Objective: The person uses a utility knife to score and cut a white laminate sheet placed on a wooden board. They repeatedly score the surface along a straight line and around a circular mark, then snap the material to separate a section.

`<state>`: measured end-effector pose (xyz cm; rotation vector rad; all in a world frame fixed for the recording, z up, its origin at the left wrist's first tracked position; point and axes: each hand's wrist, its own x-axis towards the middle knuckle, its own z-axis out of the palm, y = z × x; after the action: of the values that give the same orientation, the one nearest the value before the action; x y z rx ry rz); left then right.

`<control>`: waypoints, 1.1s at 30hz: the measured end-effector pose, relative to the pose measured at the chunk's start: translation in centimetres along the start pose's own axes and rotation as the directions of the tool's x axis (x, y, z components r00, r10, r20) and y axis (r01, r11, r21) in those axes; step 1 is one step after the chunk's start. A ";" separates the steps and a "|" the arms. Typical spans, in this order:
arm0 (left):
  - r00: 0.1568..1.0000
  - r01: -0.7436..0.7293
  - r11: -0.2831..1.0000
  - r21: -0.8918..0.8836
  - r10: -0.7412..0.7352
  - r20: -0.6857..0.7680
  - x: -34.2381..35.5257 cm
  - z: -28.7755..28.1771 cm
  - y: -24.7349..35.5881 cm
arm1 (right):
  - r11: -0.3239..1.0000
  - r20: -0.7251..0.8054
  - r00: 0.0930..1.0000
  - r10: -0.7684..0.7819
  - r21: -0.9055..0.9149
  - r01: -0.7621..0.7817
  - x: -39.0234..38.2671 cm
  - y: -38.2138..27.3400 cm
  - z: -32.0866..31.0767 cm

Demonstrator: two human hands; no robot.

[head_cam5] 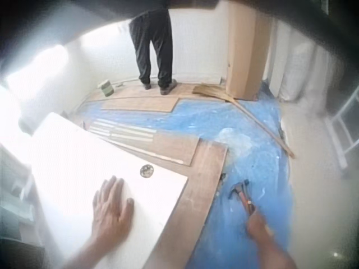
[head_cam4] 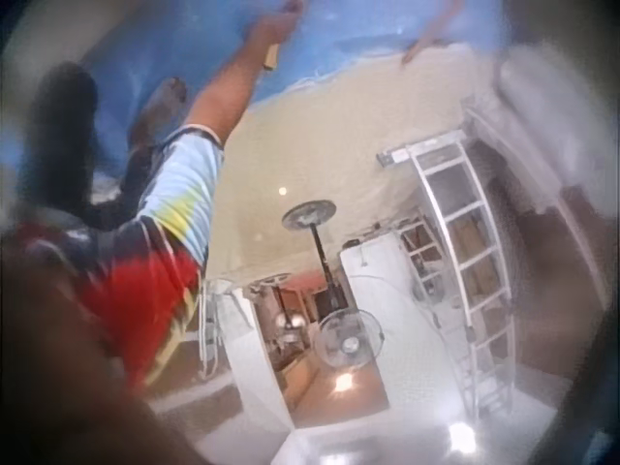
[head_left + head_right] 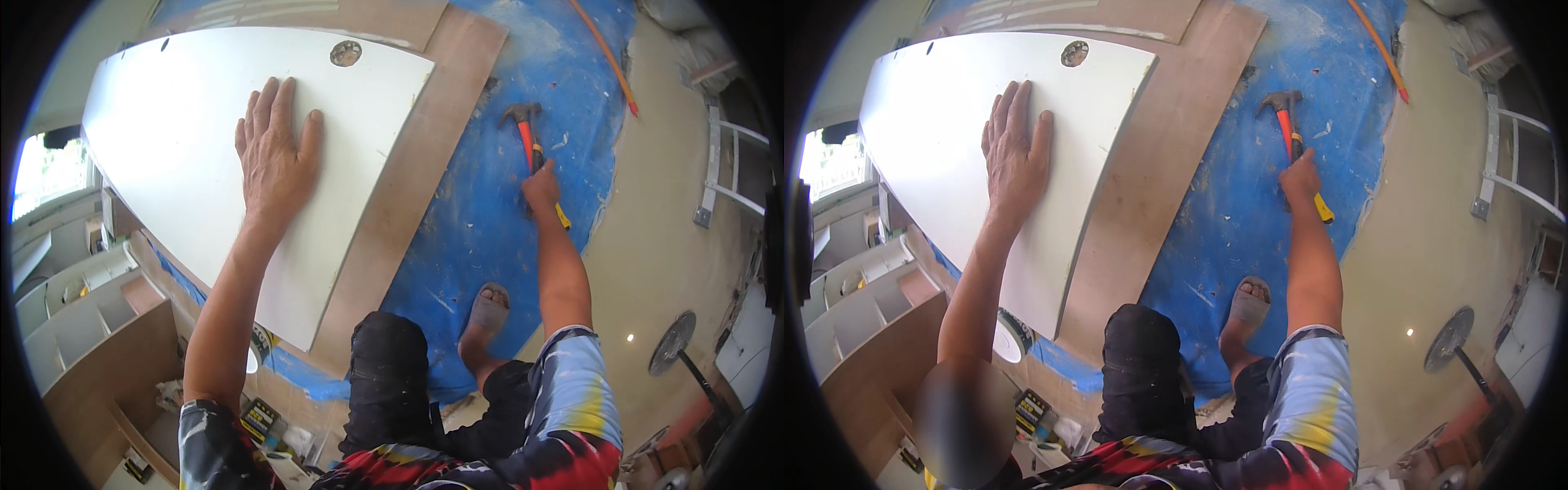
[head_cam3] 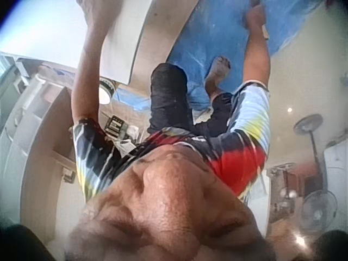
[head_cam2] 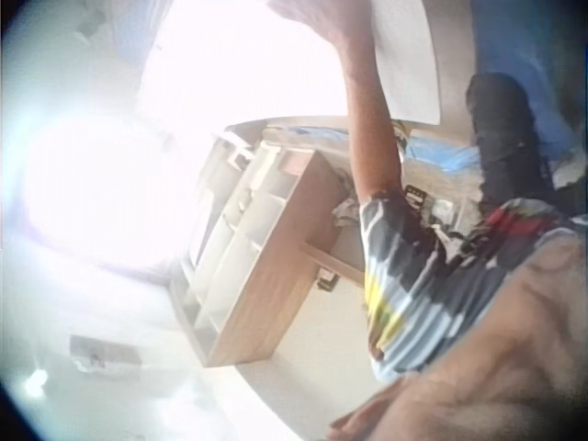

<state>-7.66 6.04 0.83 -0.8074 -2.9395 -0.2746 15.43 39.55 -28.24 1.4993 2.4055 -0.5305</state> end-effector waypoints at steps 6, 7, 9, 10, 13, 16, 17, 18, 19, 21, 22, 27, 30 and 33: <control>1.000 -0.005 1.000 0.022 0.004 0.025 0.0 -0.3 0.5 | 0.982 0.091 0.995 0.043 0.181 -0.059 -7.0 -1.2 3.2; 1.000 -0.013 1.000 0.014 0.013 0.023 0.0 -0.3 0.4 | 0.979 0.071 0.995 0.073 0.187 -0.085 -8.8 -1.6 4.2; 1.000 -0.019 1.000 0.013 0.019 0.014 -0.1 -0.4 0.4 | 0.926 0.146 0.983 0.114 0.343 -0.159 -12.2 -2.0 5.9; 1.000 -0.011 1.000 0.016 0.010 0.029 -0.1 -0.6 0.4 | 0.914 0.150 0.983 0.107 0.373 -0.157 -13.6 -1.9 6.6; 1.000 -0.010 1.000 -0.007 0.010 0.009 -0.2 -0.7 0.4 | 0.916 0.159 0.987 -0.018 0.399 -0.047 -15.8 -0.3 7.7; 0.999 -0.023 0.999 -0.040 0.022 -0.028 -0.1 -0.6 0.4 | 0.905 0.112 0.963 -0.244 0.383 0.185 -15.8 2.1 7.5; 0.999 -0.028 0.999 -0.047 0.026 -0.039 -0.1 -0.6 0.4 | 0.895 0.169 0.954 -0.247 0.417 0.158 -15.6 2.8 7.3; 1.000 -0.016 0.999 -0.049 0.015 -0.028 -0.1 -0.4 0.3 | 0.910 0.234 0.958 -0.167 0.410 0.058 -15.4 3.3 7.0; 1.000 -0.008 0.999 -0.040 0.007 -0.023 -0.1 -0.3 0.2 | 0.878 0.231 0.951 -0.207 0.473 0.077 -15.2 3.7 6.6; 0.995 -0.050 0.997 -0.057 0.045 -0.087 -0.3 0.1 0.0 | 0.880 0.248 0.967 -0.056 0.470 -0.070 -15.3 3.8 5.7; 0.993 -0.054 0.997 -0.060 0.048 -0.107 -0.4 0.4 -0.2 | 0.824 0.222 0.965 -0.140 0.566 -0.011 -15.6 3.6 5.2; 0.992 -0.070 0.995 -0.071 0.062 -0.107 -0.6 1.4 -0.7 | 0.766 -0.008 0.992 -0.125 0.635 0.102 -20.3 1.9 0.8; 1.000 -0.013 1.000 -0.020 0.013 0.001 -0.3 0.8 -0.1 | 0.858 -0.084 0.991 -0.100 0.498 0.129 -25.2 3.5 -4.8; 0.970 0.105 0.994 0.003 -0.103 0.220 -3.0 -0.3 1.9 | 0.825 0.248 0.949 -0.193 0.565 0.020 -31.2 8.8 -12.3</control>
<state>-4.13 6.13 1.00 -0.7289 -3.1964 -0.2180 36.65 23.30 -6.16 1.3417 2.2000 -1.4811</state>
